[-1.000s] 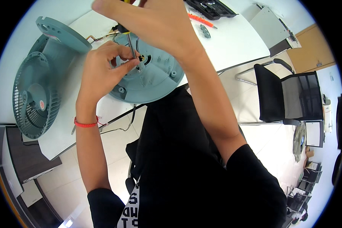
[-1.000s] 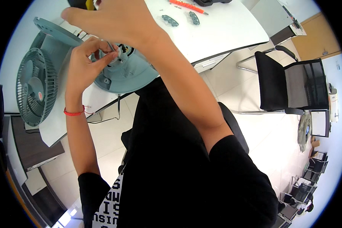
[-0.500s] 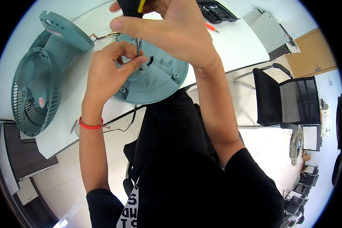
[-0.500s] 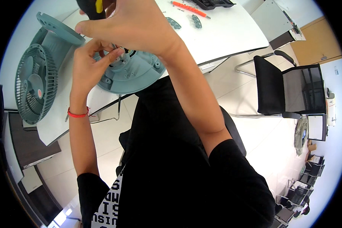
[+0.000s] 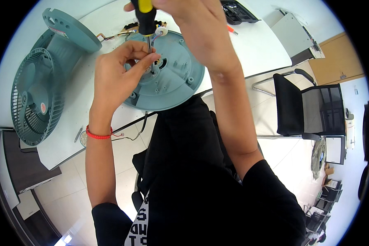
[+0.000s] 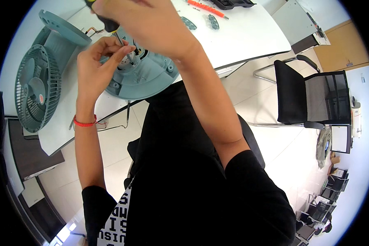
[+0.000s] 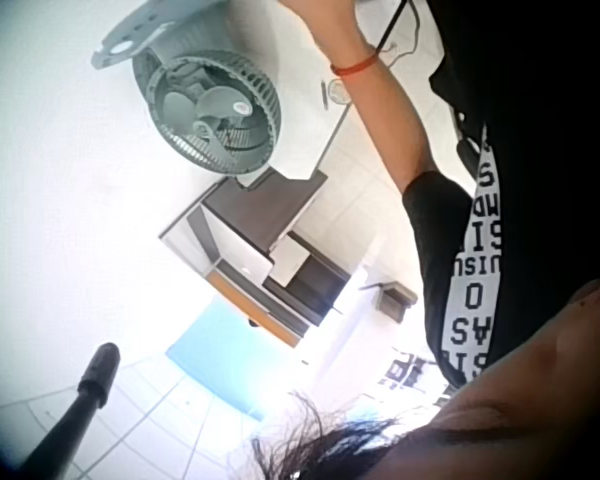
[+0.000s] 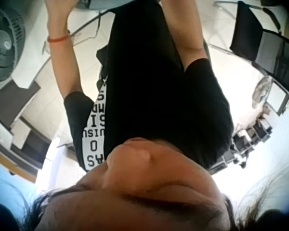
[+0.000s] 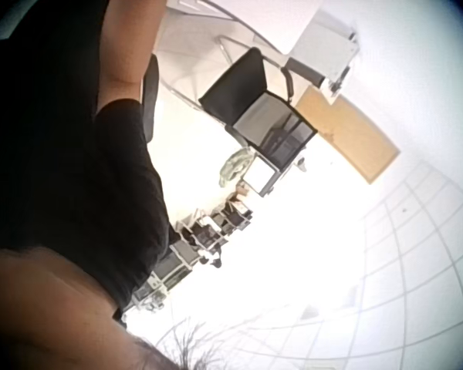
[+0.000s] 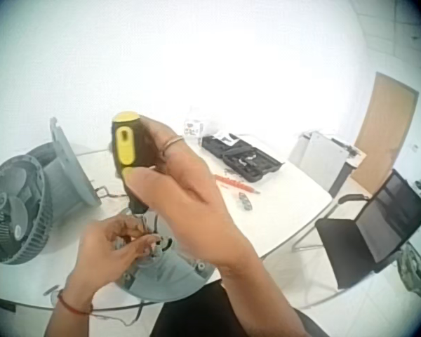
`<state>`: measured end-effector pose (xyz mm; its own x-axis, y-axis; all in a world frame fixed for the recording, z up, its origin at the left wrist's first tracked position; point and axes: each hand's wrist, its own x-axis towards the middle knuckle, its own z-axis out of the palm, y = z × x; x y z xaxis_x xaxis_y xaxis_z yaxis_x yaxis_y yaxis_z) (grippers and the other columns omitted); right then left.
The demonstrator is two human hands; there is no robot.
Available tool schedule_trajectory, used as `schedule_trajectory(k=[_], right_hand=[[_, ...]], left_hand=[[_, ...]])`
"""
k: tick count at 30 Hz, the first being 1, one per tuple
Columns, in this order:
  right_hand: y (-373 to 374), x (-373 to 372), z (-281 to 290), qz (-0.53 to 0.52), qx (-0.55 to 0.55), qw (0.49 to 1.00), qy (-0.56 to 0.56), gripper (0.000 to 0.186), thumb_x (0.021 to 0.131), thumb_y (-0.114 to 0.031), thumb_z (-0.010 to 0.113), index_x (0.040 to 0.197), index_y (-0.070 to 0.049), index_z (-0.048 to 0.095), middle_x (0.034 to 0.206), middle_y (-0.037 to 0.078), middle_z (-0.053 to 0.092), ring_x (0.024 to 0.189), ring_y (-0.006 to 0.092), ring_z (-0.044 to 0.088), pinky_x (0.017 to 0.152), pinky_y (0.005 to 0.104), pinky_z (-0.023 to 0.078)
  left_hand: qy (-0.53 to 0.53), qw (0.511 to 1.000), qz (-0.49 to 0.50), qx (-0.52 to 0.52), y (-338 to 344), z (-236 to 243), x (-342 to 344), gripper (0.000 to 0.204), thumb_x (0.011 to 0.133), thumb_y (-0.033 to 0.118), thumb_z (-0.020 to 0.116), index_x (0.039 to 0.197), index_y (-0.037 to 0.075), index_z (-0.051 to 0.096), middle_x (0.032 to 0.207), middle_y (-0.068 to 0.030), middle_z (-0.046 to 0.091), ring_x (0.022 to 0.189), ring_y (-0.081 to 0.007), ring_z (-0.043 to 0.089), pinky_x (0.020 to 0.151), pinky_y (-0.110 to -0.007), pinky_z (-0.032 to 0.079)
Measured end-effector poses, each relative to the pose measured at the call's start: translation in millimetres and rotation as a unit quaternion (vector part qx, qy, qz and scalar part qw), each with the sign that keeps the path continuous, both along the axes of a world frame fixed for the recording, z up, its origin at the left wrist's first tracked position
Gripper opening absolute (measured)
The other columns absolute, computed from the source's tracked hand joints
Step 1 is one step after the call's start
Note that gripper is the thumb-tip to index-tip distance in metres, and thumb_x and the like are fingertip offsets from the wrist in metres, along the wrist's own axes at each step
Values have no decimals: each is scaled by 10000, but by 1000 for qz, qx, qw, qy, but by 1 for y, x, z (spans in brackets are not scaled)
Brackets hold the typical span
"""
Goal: The person uses a screwdriver to tighten screws on the internal motor housing of a disassembled electric fan. They repeatedly pick up screws, align them with the motor casing, and turn the screwdriver to secure them in place.
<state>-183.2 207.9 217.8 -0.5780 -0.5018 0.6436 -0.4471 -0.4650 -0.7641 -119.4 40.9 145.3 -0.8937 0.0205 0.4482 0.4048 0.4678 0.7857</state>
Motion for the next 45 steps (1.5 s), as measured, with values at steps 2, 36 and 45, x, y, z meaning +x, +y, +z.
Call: schedule_trajectory(k=[2, 36, 45], right_hand=[[-2, -6, -4, 52, -40, 997, -32, 562, 1010, -89, 581, 1520, 87, 420, 1182, 89, 640, 1003, 119, 587, 884, 251, 491], [-1, 12, 32, -48, 10, 993, -111, 539, 876, -95, 815, 1302, 45, 515, 967, 64, 653, 861, 121, 649, 777, 263, 565], [-4, -10, 9, -53, -37, 997, 39, 480, 857, -14, 811, 1236, -29, 517, 945, 25, 589, 833, 72, 615, 683, 209, 524]], left_hand=[[26, 999, -21, -9, -1, 0, 0, 128, 955, 117, 741, 1006, 2, 762, 855, -46, 792, 717, -81, 665, 665, -219, 508], [144, 989, 22, 32, 5, -14, -4, 206, 823, 64, 850, 1019, 32, 794, 874, -59, 776, 758, -134, 726, 744, -261, 563], [165, 982, 86, -25, 3, -30, 27, 316, 877, 61, 738, 1192, 57, 712, 1131, -95, 741, 1061, -281, 651, 940, -376, 503]])
